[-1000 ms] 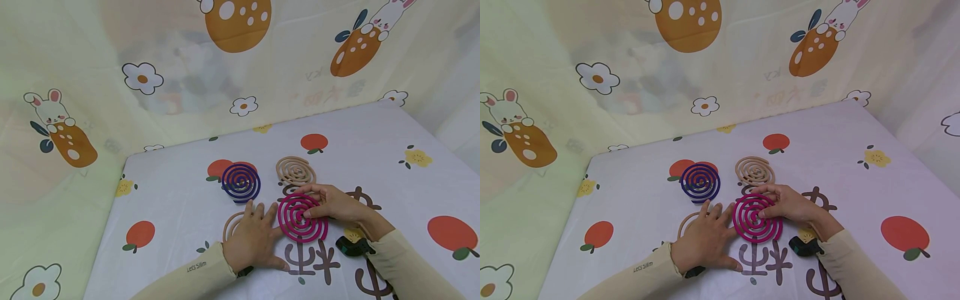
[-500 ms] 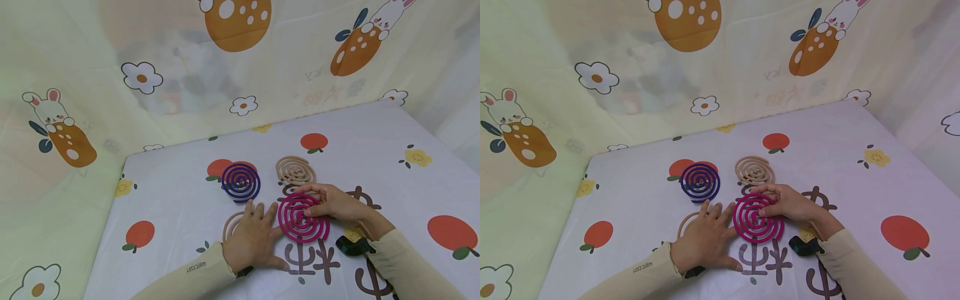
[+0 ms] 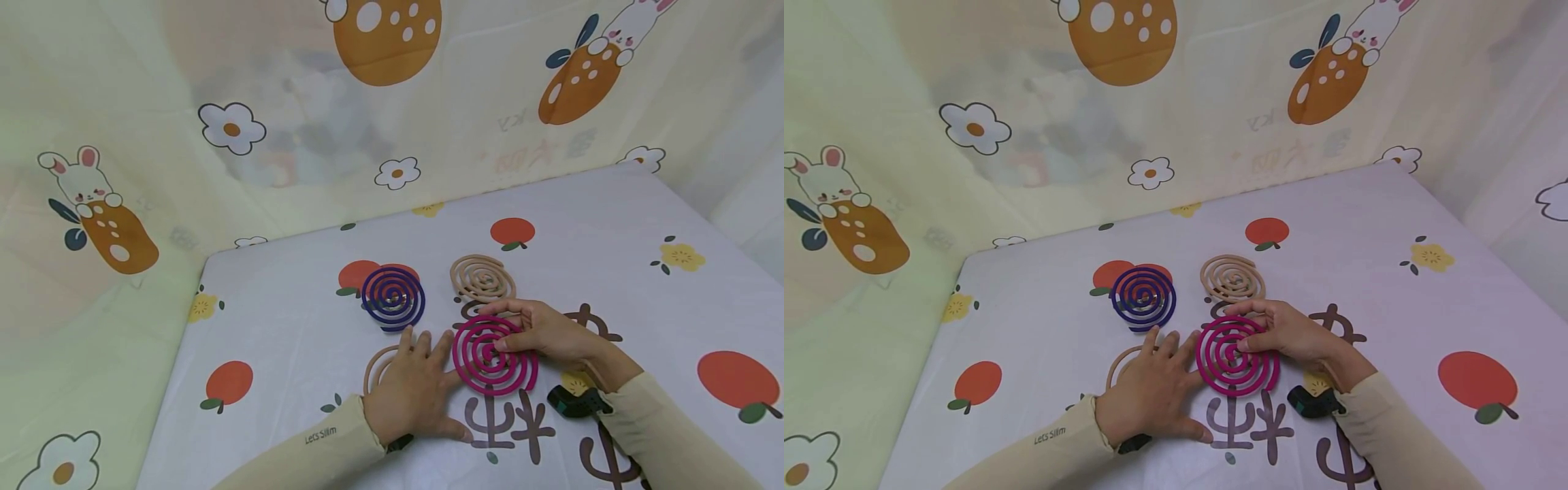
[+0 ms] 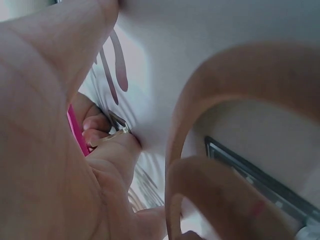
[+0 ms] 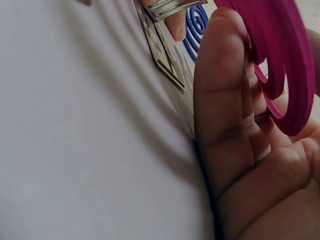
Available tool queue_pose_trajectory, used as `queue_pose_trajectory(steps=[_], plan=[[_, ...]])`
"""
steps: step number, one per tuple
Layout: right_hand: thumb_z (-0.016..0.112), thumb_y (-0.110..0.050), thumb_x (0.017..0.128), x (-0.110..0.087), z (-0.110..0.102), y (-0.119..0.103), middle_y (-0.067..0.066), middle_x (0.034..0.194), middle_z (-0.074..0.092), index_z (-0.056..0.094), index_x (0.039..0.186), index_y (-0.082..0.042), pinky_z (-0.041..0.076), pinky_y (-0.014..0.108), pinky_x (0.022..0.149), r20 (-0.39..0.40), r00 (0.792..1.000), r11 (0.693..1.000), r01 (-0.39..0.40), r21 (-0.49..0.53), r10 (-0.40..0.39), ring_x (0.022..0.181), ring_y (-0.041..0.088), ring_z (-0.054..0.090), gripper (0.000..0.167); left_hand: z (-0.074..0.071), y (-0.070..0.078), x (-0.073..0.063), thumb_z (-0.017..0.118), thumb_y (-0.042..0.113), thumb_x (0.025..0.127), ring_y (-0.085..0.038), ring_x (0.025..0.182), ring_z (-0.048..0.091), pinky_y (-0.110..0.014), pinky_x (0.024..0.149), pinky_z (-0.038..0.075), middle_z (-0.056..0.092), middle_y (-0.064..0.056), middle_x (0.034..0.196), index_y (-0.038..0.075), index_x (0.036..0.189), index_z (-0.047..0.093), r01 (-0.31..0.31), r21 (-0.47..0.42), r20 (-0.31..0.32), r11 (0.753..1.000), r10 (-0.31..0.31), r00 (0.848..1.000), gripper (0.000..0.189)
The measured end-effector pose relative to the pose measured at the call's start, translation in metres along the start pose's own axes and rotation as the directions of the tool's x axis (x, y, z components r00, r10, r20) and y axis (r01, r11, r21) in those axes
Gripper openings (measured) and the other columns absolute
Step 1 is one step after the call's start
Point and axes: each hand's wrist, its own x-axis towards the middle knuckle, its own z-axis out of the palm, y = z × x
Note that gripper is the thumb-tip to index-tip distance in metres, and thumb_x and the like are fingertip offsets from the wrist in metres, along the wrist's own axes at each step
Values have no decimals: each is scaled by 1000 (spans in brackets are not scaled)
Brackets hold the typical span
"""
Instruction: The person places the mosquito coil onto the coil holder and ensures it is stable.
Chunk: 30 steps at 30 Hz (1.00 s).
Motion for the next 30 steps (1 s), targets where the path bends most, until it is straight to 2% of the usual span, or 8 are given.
queue_pose_trajectory(steps=[6,13,19,27,30], plan=[[71,-1,97,0,-1,1,22,109,75,39,148,11,63,38,80,16,1000,1000,13,13,-13,81,19,77,61,0,1,0,46,101,72,-35,150,37,-58,123,25,26,-5,172,49,160,33,0,-9,10,1000,0,1000,103],[72,-3,96,1,-1,0,22,105,76,41,148,10,63,36,80,-6,1000,1000,1,-6,-1,84,20,77,62,1,2,-5,49,99,72,-33,151,37,-59,123,25,31,-5,170,46,162,31,-2,-18,-33,1000,1,999,106],[72,-1,96,1,-2,1,20,114,75,40,147,12,62,35,84,-13,1000,1000,10,7,-10,94,21,77,62,3,14,-12,42,100,75,-30,157,28,-58,125,21,31,-2,170,44,163,29,-15,4,-51,1000,15,999,106],[69,1,97,2,-3,2,17,115,76,36,147,15,62,35,84,6,1000,999,26,40,-26,94,19,77,62,0,29,-17,37,99,79,-29,154,33,-52,126,22,42,-6,163,37,159,41,11,-26,-88,1000,-13,996,102],[69,1,97,1,-3,2,17,117,76,36,148,14,61,36,85,8,1000,998,23,61,-24,97,21,77,61,1,33,-17,37,98,80,-31,153,34,-52,126,23,43,-5,163,36,159,42,-2,-43,-93,999,-2,996,101]])
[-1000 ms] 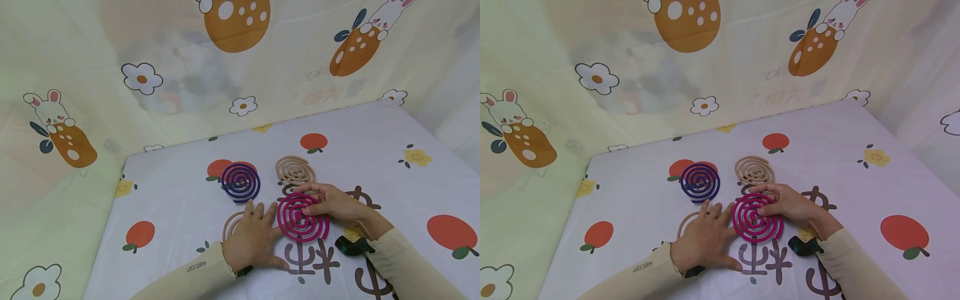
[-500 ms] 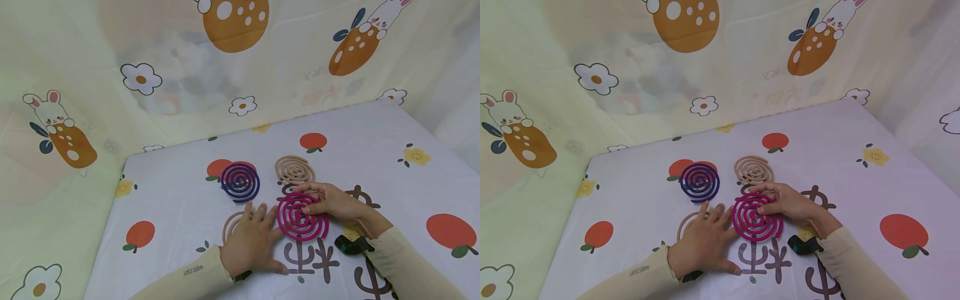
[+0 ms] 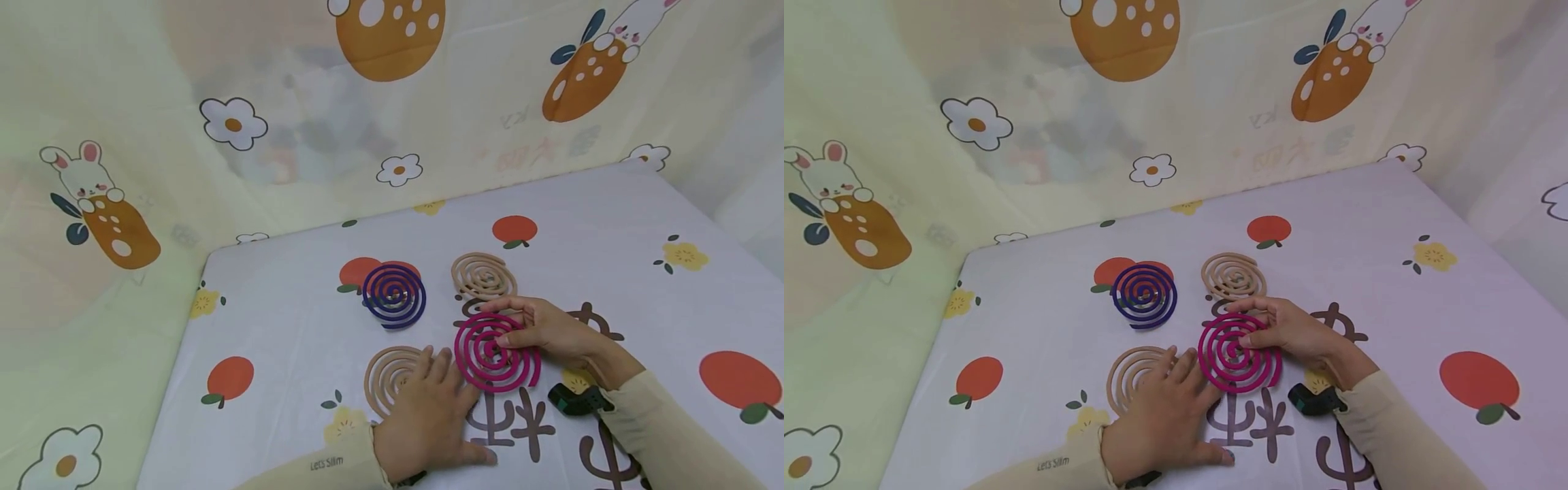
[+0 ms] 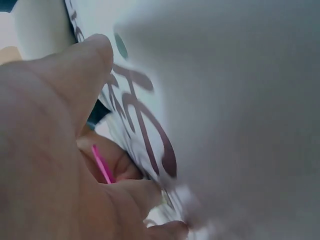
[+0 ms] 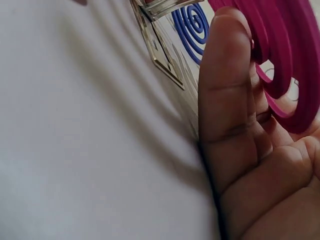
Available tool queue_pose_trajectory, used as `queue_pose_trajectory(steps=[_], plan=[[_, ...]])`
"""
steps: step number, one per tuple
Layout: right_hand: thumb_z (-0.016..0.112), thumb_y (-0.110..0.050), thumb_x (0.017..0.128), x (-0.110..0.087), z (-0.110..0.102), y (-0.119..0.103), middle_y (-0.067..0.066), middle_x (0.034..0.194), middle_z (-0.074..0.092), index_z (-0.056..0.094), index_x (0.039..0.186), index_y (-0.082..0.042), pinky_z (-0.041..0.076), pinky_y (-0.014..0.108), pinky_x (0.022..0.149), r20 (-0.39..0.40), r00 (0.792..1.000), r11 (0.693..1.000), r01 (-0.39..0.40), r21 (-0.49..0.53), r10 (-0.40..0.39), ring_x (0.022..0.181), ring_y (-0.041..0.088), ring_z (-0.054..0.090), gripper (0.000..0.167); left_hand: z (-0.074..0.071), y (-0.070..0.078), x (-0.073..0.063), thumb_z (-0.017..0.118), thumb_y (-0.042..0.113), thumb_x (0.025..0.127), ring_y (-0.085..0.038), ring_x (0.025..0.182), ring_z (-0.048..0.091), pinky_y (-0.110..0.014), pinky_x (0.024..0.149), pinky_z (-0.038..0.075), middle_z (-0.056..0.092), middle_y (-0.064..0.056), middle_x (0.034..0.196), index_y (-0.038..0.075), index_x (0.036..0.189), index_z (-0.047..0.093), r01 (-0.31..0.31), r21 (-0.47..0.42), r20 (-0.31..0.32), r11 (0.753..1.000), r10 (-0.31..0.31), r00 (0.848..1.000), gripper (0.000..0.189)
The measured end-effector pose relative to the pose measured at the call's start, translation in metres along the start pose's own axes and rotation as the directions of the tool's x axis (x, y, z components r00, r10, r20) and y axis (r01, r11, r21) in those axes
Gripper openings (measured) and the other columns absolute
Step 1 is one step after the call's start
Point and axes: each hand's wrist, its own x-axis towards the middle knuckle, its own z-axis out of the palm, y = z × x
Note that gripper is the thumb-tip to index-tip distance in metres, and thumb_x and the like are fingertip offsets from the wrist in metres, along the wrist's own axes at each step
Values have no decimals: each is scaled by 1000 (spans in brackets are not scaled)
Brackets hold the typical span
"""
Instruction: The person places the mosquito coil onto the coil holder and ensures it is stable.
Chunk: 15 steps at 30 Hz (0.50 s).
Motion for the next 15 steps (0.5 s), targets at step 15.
queue_pose_trajectory(steps=[15], plan=[[66,3,98,-1,-1,3,18,128,72,42,148,8,59,39,90,-5,1000,998,2,60,-2,110,27,75,55,4,18,2,27,95,85,-32,152,35,-48,127,22,38,-8,165,20,163,34,66,-6,-5,998,-66,998,109]])
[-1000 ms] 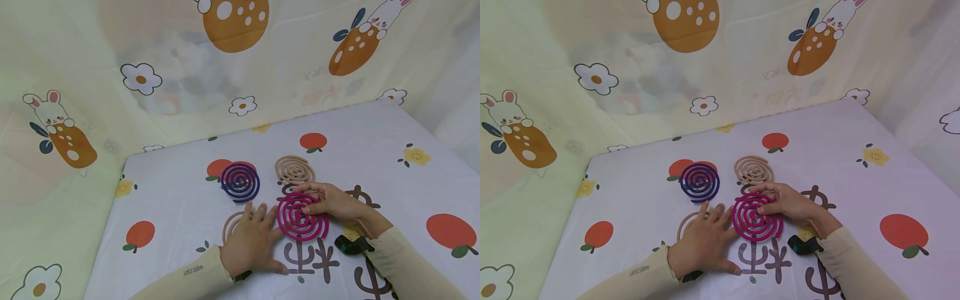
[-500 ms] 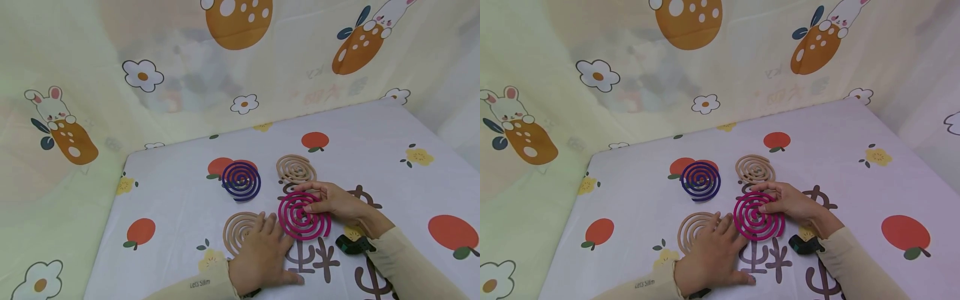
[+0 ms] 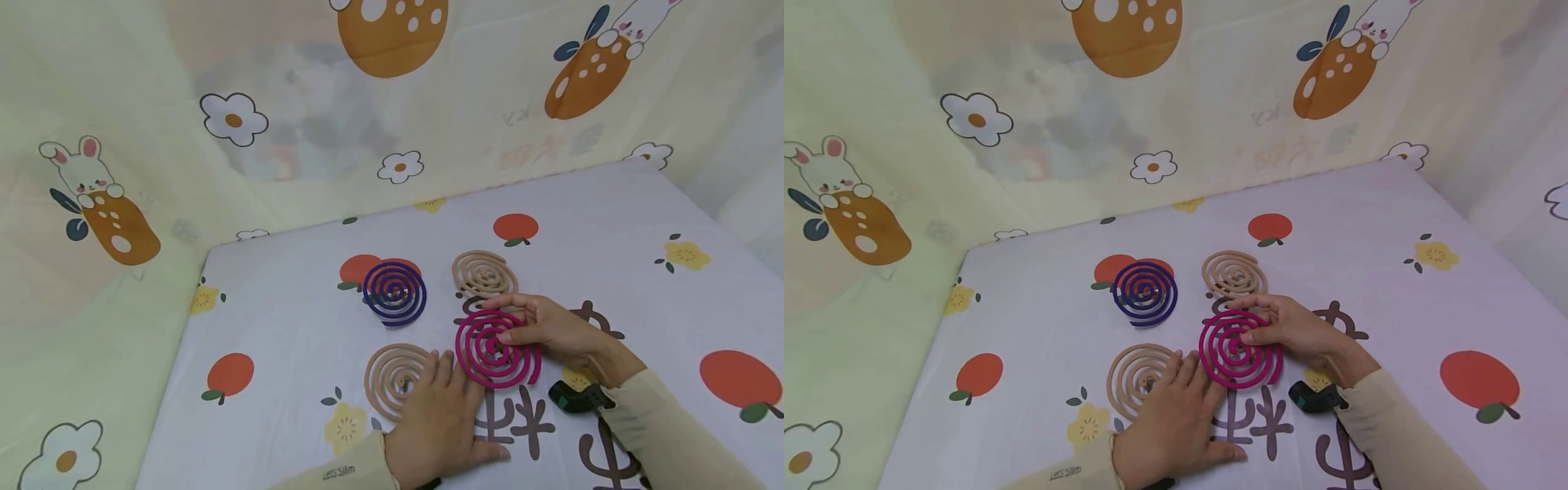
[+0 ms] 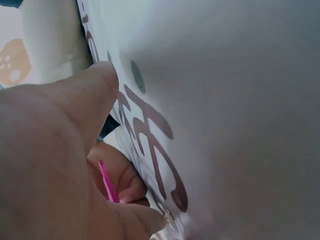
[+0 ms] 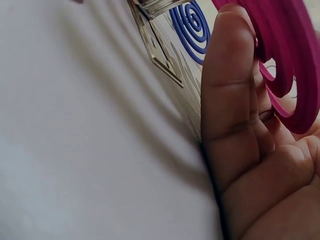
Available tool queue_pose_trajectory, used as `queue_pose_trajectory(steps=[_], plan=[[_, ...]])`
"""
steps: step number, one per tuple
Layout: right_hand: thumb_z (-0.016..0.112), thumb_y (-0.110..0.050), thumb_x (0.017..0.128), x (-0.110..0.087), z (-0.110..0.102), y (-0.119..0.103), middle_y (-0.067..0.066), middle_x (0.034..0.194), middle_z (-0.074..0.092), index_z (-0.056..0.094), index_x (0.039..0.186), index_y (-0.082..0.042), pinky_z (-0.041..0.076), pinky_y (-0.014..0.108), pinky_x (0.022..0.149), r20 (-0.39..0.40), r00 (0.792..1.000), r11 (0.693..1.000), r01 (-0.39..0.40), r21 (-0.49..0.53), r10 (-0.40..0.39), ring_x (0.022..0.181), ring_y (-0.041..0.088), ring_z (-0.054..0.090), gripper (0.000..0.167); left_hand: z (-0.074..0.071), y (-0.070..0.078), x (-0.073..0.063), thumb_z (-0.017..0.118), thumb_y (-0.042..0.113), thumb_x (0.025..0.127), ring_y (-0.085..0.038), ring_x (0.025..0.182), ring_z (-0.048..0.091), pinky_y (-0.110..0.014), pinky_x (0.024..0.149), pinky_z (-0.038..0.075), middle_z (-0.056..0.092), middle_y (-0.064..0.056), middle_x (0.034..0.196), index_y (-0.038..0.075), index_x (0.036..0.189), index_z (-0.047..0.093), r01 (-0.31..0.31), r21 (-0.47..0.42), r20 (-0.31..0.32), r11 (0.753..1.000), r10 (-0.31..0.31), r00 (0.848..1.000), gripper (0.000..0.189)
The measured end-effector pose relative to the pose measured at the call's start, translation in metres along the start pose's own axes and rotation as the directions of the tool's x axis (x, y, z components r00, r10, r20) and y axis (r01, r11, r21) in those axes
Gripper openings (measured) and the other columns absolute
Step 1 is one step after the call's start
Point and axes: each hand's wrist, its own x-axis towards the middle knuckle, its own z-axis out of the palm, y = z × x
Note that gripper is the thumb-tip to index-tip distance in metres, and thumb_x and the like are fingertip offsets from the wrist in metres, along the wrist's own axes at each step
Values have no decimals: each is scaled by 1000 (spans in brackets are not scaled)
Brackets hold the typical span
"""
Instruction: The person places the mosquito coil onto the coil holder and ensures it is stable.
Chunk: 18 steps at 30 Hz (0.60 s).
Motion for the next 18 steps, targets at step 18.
queue_pose_trajectory(steps=[18], plan=[[65,3,99,1,1,1,18,113,76,41,147,11,61,36,87,25,1000,999,18,-34,-18,97,20,77,54,6,0,8,27,99,80,-31,157,27,-51,128,15,30,-6,170,31,167,22,80,-42,70,996,-77,995,111]])
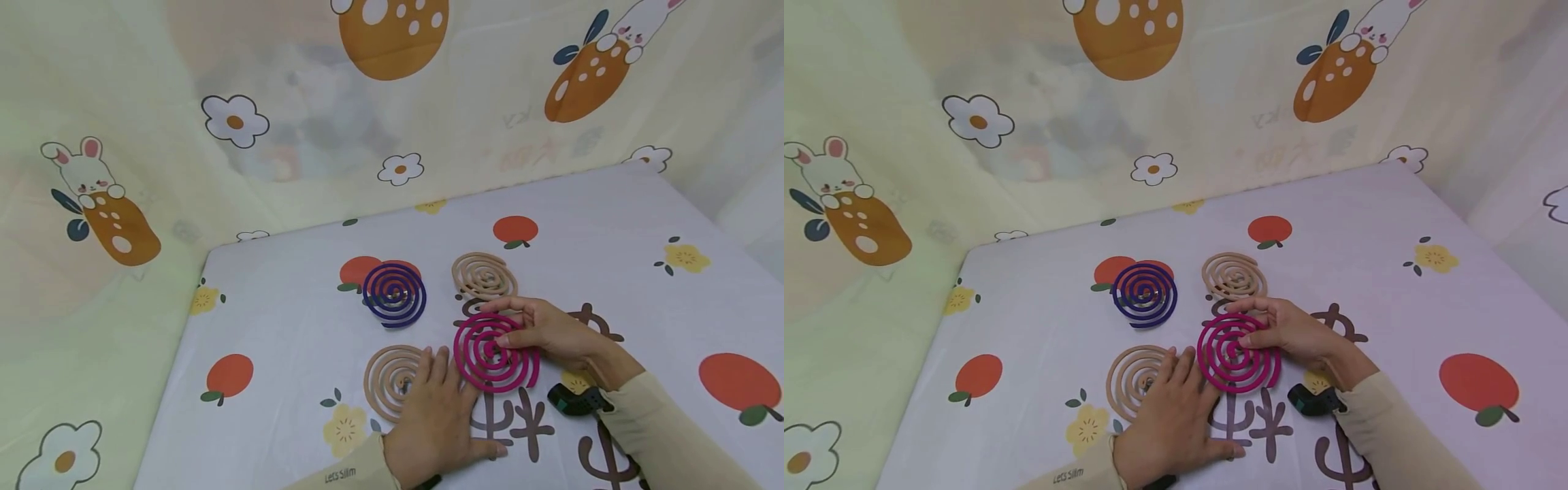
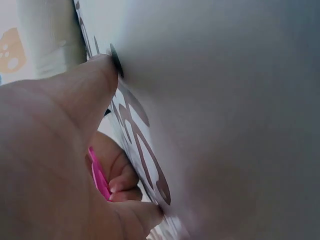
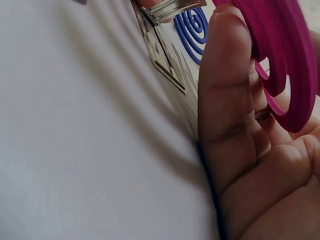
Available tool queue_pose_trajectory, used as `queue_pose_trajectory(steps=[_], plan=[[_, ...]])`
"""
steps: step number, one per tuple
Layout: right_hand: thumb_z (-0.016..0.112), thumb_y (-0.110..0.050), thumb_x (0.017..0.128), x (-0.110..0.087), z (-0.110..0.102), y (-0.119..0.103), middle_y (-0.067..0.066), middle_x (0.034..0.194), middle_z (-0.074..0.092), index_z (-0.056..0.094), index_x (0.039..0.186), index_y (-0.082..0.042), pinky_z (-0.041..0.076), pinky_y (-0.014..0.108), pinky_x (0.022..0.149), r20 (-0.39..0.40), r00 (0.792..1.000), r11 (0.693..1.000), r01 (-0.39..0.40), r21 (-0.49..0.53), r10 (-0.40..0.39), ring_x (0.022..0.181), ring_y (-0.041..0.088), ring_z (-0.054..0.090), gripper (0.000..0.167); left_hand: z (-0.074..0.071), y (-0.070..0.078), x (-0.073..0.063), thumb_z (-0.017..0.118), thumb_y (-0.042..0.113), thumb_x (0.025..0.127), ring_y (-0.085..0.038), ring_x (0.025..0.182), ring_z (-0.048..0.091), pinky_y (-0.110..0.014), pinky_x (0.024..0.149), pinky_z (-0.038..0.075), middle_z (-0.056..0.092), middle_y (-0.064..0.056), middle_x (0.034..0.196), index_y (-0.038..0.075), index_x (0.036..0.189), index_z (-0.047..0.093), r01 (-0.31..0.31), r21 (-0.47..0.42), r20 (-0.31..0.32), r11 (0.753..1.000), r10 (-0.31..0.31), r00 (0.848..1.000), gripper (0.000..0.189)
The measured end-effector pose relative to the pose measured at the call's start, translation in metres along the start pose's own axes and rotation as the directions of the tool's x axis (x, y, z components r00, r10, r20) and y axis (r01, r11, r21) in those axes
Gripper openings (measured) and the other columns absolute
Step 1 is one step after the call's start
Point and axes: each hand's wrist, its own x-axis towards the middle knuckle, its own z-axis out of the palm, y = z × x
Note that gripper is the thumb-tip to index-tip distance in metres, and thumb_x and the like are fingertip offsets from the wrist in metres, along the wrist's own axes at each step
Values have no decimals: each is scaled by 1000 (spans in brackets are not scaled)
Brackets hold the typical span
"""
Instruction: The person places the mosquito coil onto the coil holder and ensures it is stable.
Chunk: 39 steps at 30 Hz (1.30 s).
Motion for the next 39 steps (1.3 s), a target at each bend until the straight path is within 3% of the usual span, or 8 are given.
queue_pose_trajectory(steps=[10,21,39], plan=[[66,3,99,0,1,-1,17,118,75,40,147,12,61,35,86,-14,1000,1000,-10,9,10,98,21,77,56,0,-2,-1,28,99,80,-32,156,30,-52,127,19,31,-5,170,30,167,26,-2,-3,-47,1000,2,999,110],[67,3,98,0,2,-3,16,119,75,40,147,12,61,33,85,-36,999,999,-20,35,22,98,20,77,56,-2,-3,6,27,100,78,-32,158,24,-51,128,16,23,-2,173,33,168,20,21,-46,11,999,-20,1000,112],[69,0,97,0,4,-5,15,115,76,37,147,14,62,31,84,-72,997,999,-42,-28,40,94,17,76,61,0,-2,5,30,101,78,-32,158,24,-51,128,16,25,-3,173,33,168,18,22,-29,18,999,-21,1000,114]])
